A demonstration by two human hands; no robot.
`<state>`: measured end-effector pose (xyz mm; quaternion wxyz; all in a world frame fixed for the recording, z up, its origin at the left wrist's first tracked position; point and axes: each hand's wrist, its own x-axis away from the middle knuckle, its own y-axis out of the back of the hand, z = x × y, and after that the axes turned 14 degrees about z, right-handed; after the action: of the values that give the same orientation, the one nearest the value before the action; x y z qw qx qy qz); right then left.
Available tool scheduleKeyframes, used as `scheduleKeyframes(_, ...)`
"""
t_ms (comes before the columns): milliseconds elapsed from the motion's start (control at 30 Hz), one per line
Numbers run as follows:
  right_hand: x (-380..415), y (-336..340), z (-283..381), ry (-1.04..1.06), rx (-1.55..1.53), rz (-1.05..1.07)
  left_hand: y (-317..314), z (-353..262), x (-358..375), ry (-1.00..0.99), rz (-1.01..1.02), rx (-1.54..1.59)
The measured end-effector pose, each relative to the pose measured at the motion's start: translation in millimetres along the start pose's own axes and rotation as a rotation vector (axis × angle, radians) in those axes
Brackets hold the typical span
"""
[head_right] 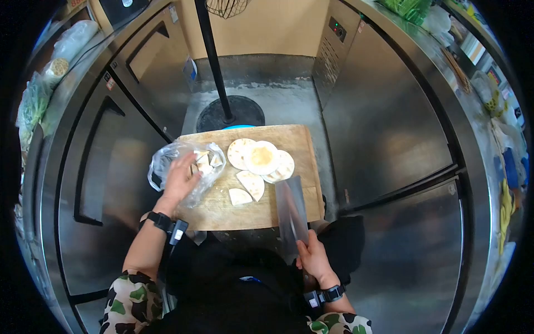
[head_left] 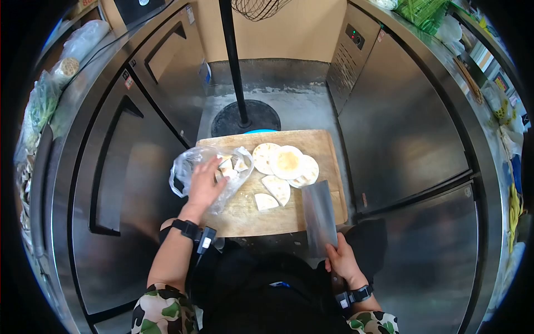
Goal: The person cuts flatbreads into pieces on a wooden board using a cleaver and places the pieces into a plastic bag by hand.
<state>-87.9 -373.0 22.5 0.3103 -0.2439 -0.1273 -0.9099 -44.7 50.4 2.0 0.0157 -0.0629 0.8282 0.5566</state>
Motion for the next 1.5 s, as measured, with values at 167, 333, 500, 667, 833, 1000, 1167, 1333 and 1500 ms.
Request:
scheduleKeyframes(167,1.9,-1.2,6.1,0.018,-0.024,0.009,33.6,-50.3,19.2,-0.105,-0.15,0.191)
scheduleKeyframes(333,3.0,-9.8,19.3,0.024,0.097,0.046,-28.9,-98.8,40.3,-0.18,0.105,0.269)
scheduleKeyframes(500,2.8,-20.3,34.9,0.095,0.332,0.078,-71.4,-75.7,36.7,-0.198,0.298,0.261)
scheduleKeyframes(667,-0.5,-27.0,35.5,0.097,0.337,0.097,-60.5,-59.8,49.4,-0.219,0.204,0.296)
scheduleKeyframes(833,-5.4,-33.6,37.9,0.099,0.392,0.09,-64.4,-82.3,65.4,0.013,0.193,0.356)
scheduleKeyframes(1000,-19.2,-43.8,27.3,0.255,0.753,0.035,-85.1,-86.1,68.7,-0.072,0.019,0.412)
scheduleKeyframes(1167,-27.0,-59.3,33.3,0.197,0.852,0.074,-79.1,-88.3,73.8,0.062,0.119,0.593)
scheduleKeyframes(1333,-30.0,-67.3,40.2,0.09,0.922,0.103,-79.7,-84.3,73.2,0.063,0.116,0.613)
scheduleKeyframes(1500,-29.4,-73.7,53.4,0.034,0.972,0.129,-84.5,-82.0,73.9,0.037,0.104,0.592)
